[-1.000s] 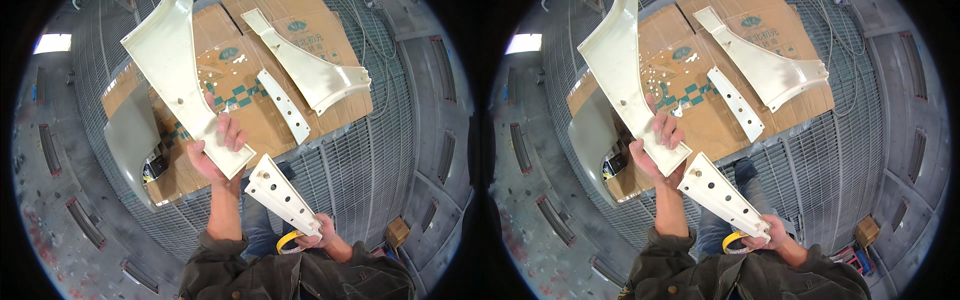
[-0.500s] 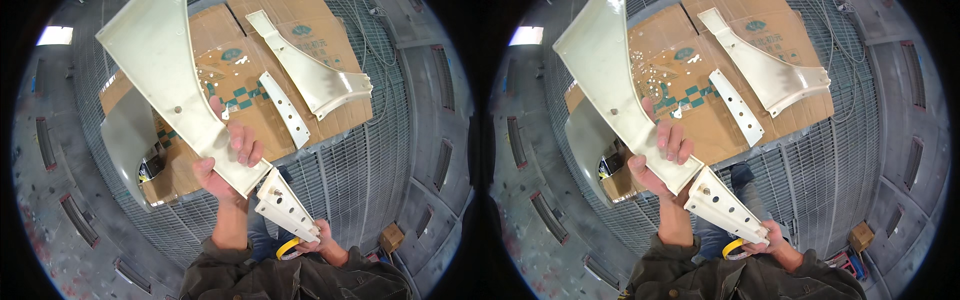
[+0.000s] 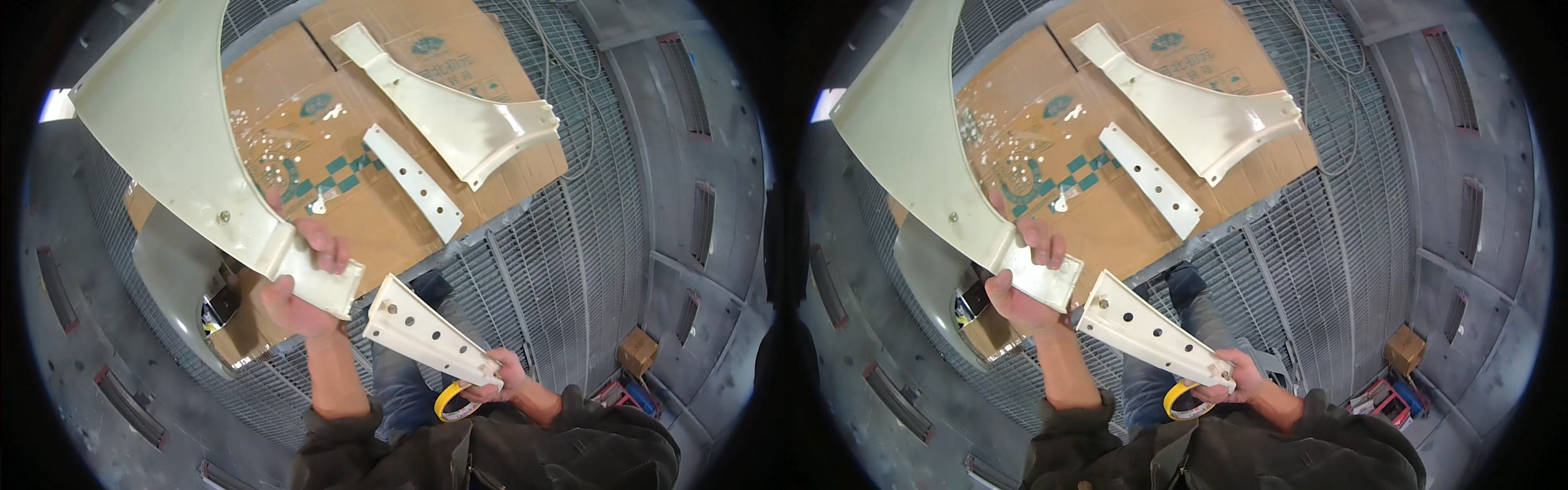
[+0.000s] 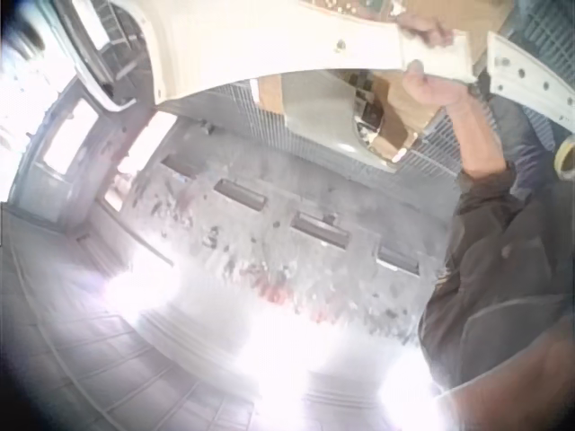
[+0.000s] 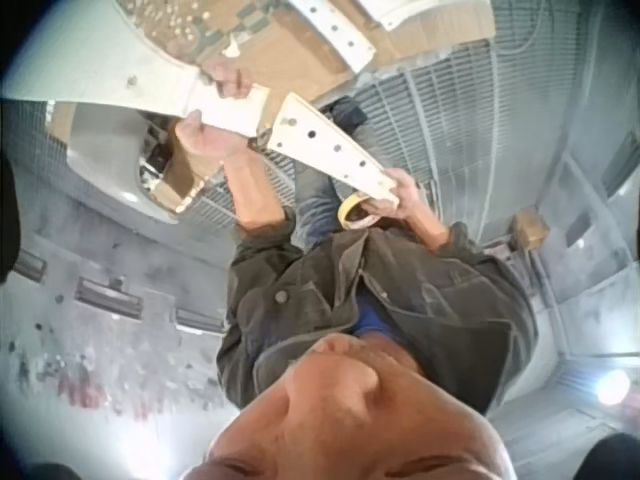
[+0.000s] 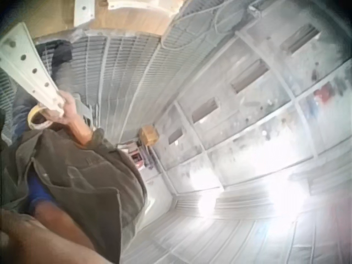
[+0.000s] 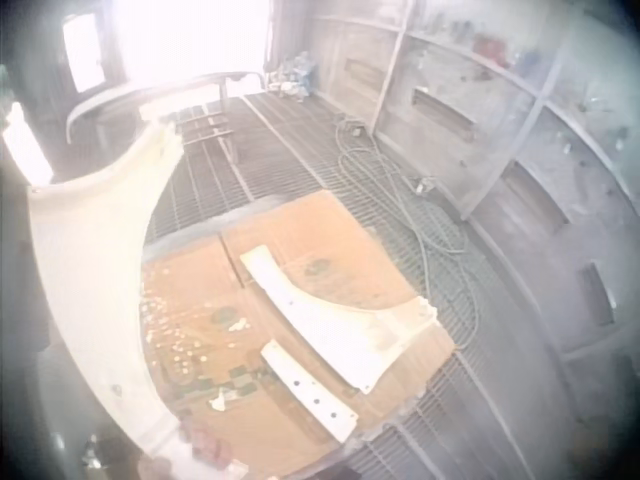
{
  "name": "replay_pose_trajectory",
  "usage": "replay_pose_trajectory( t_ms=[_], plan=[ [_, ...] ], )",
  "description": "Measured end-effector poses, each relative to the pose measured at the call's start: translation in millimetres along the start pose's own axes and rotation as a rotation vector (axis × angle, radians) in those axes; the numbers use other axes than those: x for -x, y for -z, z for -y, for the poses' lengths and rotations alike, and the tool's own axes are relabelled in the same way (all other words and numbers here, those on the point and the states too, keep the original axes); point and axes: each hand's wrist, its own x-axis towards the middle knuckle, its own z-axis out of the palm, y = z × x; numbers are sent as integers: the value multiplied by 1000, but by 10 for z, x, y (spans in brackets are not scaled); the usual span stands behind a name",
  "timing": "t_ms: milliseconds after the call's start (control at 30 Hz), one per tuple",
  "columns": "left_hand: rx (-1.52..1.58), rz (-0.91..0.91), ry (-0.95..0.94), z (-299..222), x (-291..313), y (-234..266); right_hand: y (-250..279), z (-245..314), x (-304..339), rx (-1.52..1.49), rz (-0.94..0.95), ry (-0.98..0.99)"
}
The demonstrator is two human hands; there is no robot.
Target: The person applies yellow masking tape to the edges of several car body parts, including a gray fender and white plastic trim pieces, on a cardboard-covered metal grate. The person handles each part individually, aligning and smoothing the tape along the contours.
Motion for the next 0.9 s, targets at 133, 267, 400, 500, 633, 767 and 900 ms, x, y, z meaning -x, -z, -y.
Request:
replay_pose_trajectory(
  t_ms=[133,267,400,500,633,767,900],
  plan=[
    [-175,-105,10,32,-30,329,74,115,82,53,-79,70],
    [-235,-209,36,57,17,566,105,267,156,501,-402,291],
    [-323,-282,-3,126,68,732,-9,417,97,397,-402,371],
    [-620,-385,-61,113,78,929,-51,374,-8,459,-444,368],
    [-1084,-497,-163,190,21,1102,9,240,-48,497,-494,307],
    [-1262,-518,-191,267,10,1008,-56,234,-186,331,-479,300],
    [-1163,-497,-152,211,-27,977,-318,291,-363,320,-554,366]
  ],
)
